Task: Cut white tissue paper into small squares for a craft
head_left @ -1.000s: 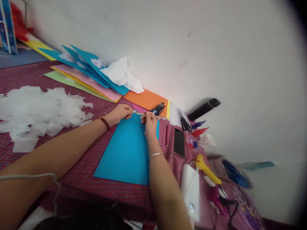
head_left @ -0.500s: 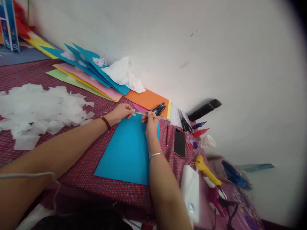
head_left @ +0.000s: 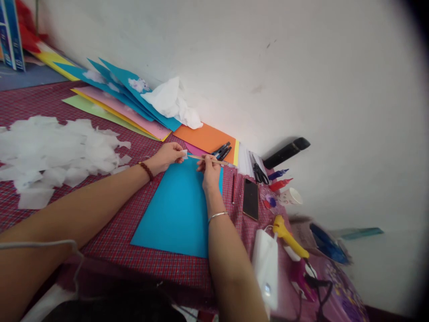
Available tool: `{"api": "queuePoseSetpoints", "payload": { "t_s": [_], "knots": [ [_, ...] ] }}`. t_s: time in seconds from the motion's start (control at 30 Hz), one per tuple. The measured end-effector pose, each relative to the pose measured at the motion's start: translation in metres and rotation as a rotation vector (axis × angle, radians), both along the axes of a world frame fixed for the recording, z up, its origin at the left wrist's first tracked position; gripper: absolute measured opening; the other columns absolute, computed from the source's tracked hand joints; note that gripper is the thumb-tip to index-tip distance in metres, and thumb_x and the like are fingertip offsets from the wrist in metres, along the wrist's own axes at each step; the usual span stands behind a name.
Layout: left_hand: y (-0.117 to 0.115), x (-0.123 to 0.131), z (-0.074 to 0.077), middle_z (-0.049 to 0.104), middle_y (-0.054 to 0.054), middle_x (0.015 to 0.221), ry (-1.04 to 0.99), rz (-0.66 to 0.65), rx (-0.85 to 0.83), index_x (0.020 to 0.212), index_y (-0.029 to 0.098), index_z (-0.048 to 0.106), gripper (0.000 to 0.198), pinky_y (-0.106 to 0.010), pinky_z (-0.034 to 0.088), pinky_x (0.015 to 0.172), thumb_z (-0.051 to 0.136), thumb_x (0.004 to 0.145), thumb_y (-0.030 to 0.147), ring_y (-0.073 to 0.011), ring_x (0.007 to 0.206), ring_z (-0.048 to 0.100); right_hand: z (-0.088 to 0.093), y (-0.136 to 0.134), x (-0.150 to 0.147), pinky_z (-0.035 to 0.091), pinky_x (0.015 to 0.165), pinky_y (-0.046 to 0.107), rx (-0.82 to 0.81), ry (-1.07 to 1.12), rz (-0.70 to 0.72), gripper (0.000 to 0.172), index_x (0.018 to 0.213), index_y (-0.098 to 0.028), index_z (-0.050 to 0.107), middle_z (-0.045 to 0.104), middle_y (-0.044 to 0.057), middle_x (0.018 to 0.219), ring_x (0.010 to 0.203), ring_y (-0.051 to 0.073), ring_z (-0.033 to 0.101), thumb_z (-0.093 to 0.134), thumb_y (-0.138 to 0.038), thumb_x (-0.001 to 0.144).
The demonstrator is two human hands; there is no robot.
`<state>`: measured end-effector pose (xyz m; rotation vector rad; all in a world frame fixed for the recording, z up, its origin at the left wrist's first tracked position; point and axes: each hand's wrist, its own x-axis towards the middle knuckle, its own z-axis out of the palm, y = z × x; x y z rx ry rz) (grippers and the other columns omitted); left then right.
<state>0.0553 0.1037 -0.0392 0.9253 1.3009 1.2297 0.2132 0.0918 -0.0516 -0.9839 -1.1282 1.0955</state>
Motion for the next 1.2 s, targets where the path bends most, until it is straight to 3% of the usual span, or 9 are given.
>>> {"api": "queuePoseSetpoints", "payload": {
  "t_s": [0.3, 0.7, 0.9, 1.07, 1.2],
  "knots": [
    [0.001, -0.002, -0.002, 0.061, 0.0, 0.055, -0.038, -0.078, 0.041, 0.06, 0.014, 0.059, 0.025, -0.021, 0.043, 0.051, 0.069, 0.083, 0.011, -0.0067, 0.046, 0.052, -0.004, 0.001, 0.001, 0.038, 0.045, 0.023, 0.02, 0.02, 0.027, 0.022, 0.086, -0.021, 0.059, 0.066, -0.005, 0.063, 0.044, 0.01, 0.051, 0.058, -0.043, 0.089],
    [0.001, -0.003, 0.001, 0.063, -0.001, 0.057, -0.066, -0.13, -0.013, 0.068, 0.012, 0.066, 0.015, -0.019, 0.044, 0.05, 0.062, 0.082, 0.007, -0.0073, 0.046, 0.053, 0.001, 0.0, 0.0, 0.039, 0.046, 0.023, -0.021, -0.013, -0.001, 0.02, 0.086, -0.021, 0.057, 0.067, -0.005, 0.065, 0.043, 0.009, 0.05, 0.055, -0.04, 0.091],
    [-0.001, -0.004, 0.004, 0.065, -0.004, 0.062, -0.123, -0.125, -0.015, 0.068, 0.013, 0.065, 0.024, -0.02, 0.045, 0.048, 0.062, 0.09, 0.024, -0.0091, 0.048, 0.056, 0.001, -0.001, 0.0, 0.04, 0.046, 0.023, -0.029, -0.014, -0.001, 0.017, 0.087, -0.021, 0.057, 0.067, -0.004, 0.066, 0.044, 0.01, 0.051, 0.053, -0.037, 0.092],
    [0.001, -0.006, -0.003, 0.066, -0.002, 0.063, -0.062, -0.163, 0.045, 0.071, 0.013, 0.067, 0.01, -0.019, 0.045, 0.049, 0.074, 0.076, 0.018, -0.0082, 0.05, 0.056, 0.0, 0.0, 0.0, 0.04, 0.047, 0.023, -0.028, -0.02, -0.007, 0.02, 0.087, -0.021, 0.057, 0.067, -0.004, 0.067, 0.045, 0.01, 0.051, 0.054, -0.04, 0.091],
    [0.003, -0.005, -0.008, 0.064, 0.0, 0.061, -0.031, -0.114, 0.059, 0.076, 0.014, 0.065, 0.011, -0.019, 0.044, 0.051, 0.074, 0.071, 0.009, -0.0074, 0.049, 0.055, -0.001, 0.001, 0.001, 0.04, 0.046, 0.022, -0.023, 0.004, -0.007, 0.022, 0.087, -0.021, 0.058, 0.067, -0.004, 0.066, 0.045, 0.01, 0.051, 0.056, -0.042, 0.09]
  ]
}}
